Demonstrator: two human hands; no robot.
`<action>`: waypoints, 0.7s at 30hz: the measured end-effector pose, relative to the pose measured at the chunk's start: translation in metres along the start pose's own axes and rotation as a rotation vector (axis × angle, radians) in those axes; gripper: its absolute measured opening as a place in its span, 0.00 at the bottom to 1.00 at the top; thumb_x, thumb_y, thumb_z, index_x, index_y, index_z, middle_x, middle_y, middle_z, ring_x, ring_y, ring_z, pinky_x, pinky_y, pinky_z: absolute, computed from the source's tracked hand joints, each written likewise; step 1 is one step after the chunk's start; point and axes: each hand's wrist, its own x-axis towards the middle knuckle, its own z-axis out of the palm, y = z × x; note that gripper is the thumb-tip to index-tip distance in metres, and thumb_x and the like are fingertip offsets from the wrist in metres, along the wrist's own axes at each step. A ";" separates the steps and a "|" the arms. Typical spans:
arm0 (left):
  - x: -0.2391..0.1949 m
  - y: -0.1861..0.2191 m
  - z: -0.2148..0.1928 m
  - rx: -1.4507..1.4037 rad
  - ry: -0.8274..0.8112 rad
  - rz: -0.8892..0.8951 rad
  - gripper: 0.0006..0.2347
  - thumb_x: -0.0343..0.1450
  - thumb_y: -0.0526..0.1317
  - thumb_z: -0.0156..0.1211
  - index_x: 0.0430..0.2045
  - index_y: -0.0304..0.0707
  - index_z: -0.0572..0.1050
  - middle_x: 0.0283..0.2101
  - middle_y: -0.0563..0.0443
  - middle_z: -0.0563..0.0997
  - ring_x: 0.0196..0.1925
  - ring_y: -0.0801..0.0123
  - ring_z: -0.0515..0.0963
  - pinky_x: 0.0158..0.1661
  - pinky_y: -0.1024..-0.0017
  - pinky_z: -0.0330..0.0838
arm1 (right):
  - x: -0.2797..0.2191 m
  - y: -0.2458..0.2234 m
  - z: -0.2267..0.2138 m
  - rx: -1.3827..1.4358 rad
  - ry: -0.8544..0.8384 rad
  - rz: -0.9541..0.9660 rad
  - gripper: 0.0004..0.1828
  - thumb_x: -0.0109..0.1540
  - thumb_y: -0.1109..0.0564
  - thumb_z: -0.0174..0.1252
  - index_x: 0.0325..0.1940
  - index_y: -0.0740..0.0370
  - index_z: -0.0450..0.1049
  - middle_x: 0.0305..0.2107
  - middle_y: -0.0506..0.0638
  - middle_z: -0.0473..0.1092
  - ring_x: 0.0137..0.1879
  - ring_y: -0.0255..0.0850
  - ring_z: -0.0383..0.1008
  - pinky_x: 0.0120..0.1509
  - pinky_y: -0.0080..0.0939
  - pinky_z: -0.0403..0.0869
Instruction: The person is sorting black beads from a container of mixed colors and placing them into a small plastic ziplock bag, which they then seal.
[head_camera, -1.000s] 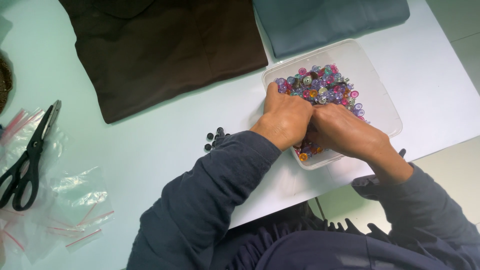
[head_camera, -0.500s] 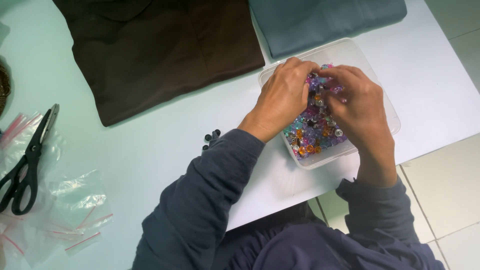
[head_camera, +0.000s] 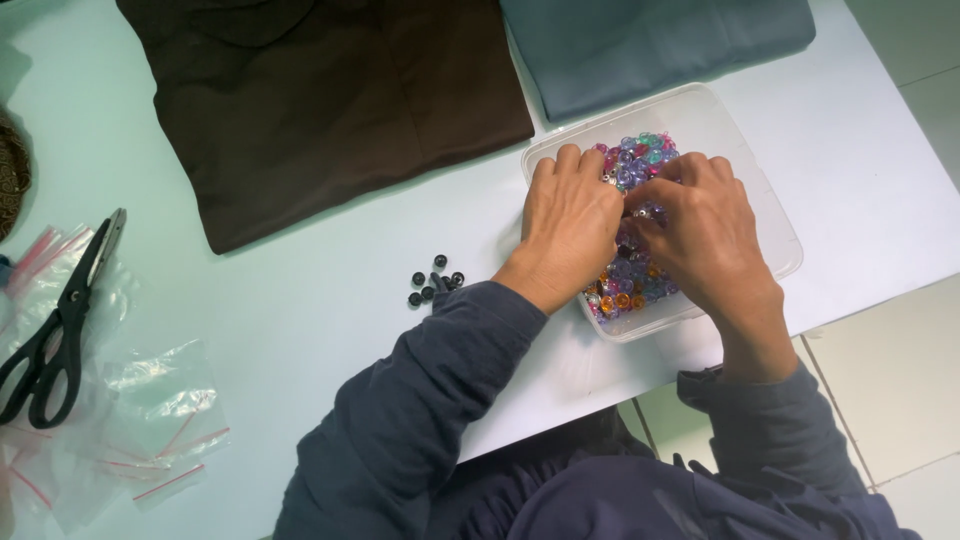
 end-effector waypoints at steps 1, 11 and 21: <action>-0.001 0.000 0.000 -0.002 0.000 0.001 0.07 0.57 0.47 0.71 0.25 0.55 0.84 0.42 0.55 0.75 0.48 0.56 0.70 0.44 0.61 0.64 | 0.000 0.001 0.002 -0.002 -0.001 0.001 0.08 0.59 0.56 0.67 0.42 0.47 0.85 0.44 0.58 0.72 0.49 0.59 0.69 0.50 0.54 0.69; -0.010 -0.013 -0.020 -0.179 0.295 0.033 0.02 0.58 0.36 0.69 0.20 0.45 0.81 0.45 0.50 0.72 0.51 0.52 0.68 0.42 0.56 0.66 | 0.000 -0.006 -0.011 0.120 0.104 -0.094 0.08 0.64 0.56 0.69 0.46 0.58 0.84 0.44 0.57 0.71 0.53 0.54 0.68 0.54 0.52 0.69; -0.105 -0.096 -0.116 -0.612 0.218 0.109 0.14 0.69 0.26 0.52 0.41 0.46 0.79 0.45 0.53 0.78 0.46 0.60 0.77 0.44 0.60 0.67 | -0.004 -0.117 -0.041 0.271 0.299 -0.435 0.08 0.67 0.65 0.70 0.48 0.69 0.79 0.45 0.59 0.74 0.53 0.55 0.73 0.54 0.51 0.74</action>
